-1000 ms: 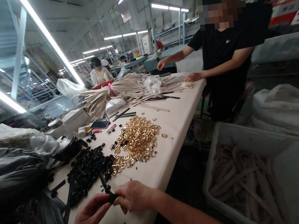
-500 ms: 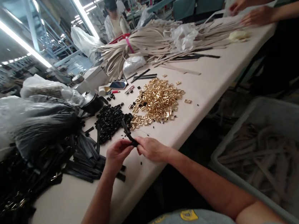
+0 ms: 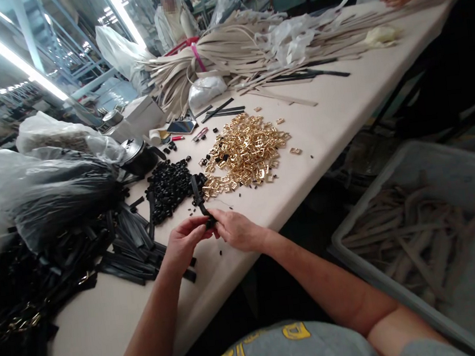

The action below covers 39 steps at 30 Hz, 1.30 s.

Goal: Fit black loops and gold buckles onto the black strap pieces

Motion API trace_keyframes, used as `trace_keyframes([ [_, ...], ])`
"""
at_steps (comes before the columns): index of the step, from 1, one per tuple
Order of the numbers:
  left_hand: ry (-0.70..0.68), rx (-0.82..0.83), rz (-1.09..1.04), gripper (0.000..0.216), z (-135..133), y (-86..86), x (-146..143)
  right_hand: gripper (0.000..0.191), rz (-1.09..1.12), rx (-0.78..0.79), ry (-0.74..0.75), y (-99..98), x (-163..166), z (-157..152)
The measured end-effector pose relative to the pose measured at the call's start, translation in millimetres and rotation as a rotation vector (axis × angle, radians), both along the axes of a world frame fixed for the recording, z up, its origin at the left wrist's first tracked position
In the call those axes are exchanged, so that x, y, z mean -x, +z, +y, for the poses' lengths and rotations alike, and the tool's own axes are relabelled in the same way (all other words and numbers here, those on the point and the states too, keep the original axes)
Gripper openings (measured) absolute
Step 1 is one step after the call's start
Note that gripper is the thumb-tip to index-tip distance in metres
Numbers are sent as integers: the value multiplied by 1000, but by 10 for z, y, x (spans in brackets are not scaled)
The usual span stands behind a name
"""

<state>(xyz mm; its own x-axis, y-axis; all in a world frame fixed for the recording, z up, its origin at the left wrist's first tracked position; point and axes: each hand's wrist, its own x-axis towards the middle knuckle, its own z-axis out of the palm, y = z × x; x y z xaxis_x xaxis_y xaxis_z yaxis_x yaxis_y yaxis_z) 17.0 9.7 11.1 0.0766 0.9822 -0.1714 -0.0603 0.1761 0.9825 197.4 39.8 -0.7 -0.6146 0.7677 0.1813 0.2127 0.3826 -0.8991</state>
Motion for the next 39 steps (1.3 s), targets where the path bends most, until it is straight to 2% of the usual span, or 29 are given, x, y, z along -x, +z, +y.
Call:
trace_keyframes([
  [4,-11,-37,87,25,9,12,-11,34,-26,-46,13,-14,-5,-20],
  [9,100,-252,334,13,7,-45,-39,35,-64,-59,-12,-25,10,-34],
  [12,78,-321,392,13,-23,-53,-42,33,-43,-41,-49,-18,26,-29],
  [15,31,-279,277,21,-63,-25,-54,31,-17,-5,-77,-11,45,-21],
  [17,54,-229,212,25,-77,-7,-68,32,-25,-2,-84,-11,55,-21],
  [21,125,-265,295,14,-57,-13,-86,32,-59,-28,-83,7,49,-45],
  [26,92,-342,425,10,-30,-21,-89,31,32,-28,-35,76,2,-79],
  [31,34,-210,292,16,-41,24,-108,23,82,41,-52,68,7,-74],
  [34,92,-162,244,20,-49,14,-121,21,95,71,-55,32,35,-65],
  [39,204,-232,289,17,-56,-38,-137,18,36,106,-139,18,91,-63],
])
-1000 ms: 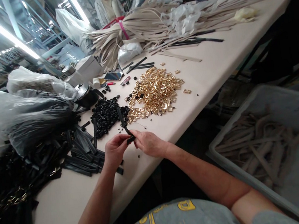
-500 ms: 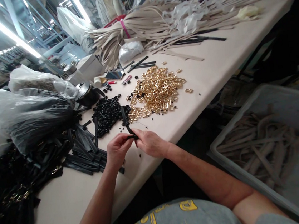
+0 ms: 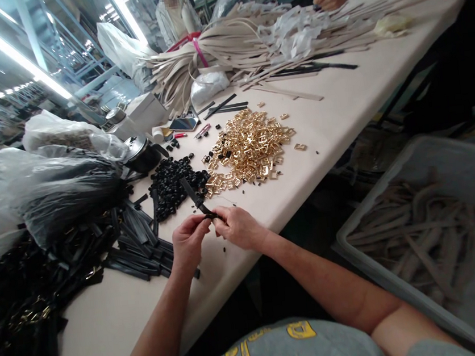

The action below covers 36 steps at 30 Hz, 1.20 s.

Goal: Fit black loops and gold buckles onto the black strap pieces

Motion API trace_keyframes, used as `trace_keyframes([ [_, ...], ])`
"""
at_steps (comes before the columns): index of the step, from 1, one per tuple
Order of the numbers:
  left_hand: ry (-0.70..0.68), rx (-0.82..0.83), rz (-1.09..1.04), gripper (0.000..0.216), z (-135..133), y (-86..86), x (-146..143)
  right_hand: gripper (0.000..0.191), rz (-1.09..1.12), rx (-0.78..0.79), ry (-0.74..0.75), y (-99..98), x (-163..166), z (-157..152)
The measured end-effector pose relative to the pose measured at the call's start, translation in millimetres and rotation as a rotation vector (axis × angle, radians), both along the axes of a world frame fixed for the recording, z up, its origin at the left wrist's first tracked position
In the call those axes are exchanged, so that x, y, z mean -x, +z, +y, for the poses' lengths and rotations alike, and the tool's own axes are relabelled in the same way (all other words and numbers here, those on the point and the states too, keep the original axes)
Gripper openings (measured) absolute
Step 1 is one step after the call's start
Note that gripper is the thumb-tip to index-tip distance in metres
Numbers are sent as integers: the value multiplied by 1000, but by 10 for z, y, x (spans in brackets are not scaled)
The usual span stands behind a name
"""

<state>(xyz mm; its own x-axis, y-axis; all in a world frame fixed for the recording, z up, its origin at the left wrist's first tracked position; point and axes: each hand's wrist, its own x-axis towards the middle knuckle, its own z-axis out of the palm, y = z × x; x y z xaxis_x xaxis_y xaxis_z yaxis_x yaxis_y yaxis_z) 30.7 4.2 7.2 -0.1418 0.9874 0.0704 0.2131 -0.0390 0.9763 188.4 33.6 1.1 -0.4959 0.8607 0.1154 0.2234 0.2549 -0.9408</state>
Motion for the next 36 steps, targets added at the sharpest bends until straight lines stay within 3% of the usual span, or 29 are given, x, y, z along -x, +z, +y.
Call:
trace_keyframes([
  [9,88,55,-197,19,44,-1,-62,21,-131,-60,-96,88,39,-32],
  [14,21,133,-318,21,51,-45,-38,18,-136,-71,-72,72,25,-45],
  [23,21,85,-359,20,51,-35,-30,20,-66,-107,-93,53,24,-44],
  [30,198,123,-651,32,105,14,21,17,-171,-159,-146,14,57,-75],
  [36,136,191,-662,32,71,-29,-50,19,-269,-183,-177,19,79,-78],
])
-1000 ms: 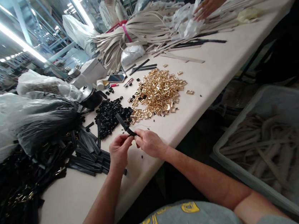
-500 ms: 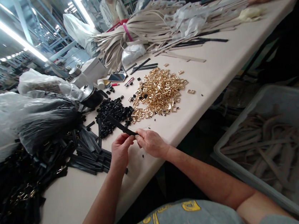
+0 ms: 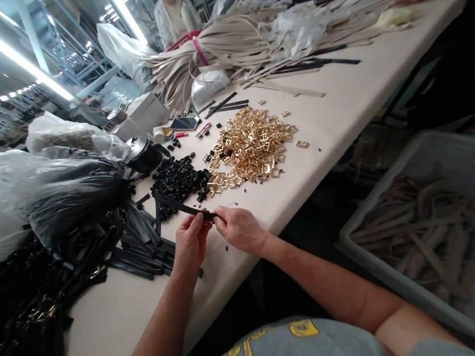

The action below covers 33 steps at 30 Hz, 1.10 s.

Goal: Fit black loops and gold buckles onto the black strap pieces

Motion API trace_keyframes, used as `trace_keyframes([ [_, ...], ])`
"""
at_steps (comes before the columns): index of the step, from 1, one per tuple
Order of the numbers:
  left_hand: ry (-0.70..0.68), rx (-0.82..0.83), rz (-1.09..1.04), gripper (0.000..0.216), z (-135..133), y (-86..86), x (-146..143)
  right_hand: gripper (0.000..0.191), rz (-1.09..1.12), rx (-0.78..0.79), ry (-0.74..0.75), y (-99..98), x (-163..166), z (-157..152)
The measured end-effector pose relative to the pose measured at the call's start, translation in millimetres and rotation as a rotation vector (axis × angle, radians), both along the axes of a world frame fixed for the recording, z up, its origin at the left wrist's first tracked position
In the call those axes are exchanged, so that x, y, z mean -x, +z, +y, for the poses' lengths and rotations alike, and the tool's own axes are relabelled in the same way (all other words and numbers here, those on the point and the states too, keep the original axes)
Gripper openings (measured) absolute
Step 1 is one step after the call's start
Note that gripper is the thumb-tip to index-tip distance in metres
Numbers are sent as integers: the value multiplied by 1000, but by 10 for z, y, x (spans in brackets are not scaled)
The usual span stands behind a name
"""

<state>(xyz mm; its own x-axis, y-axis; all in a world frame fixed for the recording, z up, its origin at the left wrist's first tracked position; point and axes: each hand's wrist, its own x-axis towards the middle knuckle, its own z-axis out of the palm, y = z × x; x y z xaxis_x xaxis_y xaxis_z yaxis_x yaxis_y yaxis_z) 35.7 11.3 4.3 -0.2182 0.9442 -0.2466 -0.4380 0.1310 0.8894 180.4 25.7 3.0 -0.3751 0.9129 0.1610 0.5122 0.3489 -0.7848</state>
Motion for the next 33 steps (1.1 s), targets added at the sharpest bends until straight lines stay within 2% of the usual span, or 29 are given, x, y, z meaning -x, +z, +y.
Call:
trace_keyframes([
  [5,1,8,-31,34,-8,-22,-13,19,-20,10,-15,-7,12,12],
  [8,-7,7,22,32,-35,-46,-16,21,11,-7,-11,-46,12,-1],
  [15,-137,-111,400,24,49,-147,18,31,158,29,132,-178,-63,74],
  [18,-120,-215,574,18,58,-102,24,32,234,119,226,-186,-100,93],
  [21,-93,-248,674,14,-17,-3,-31,35,260,199,285,-184,-142,86],
  [25,-103,-345,688,13,-131,172,26,44,227,224,217,-184,-163,125],
  [28,55,-335,677,10,-236,256,328,49,252,272,101,-207,-161,240],
  [31,329,-208,570,9,-474,298,777,49,142,304,153,-277,-196,334],
  [33,515,-158,470,11,-677,336,1131,49,82,309,136,-335,-224,359],
])
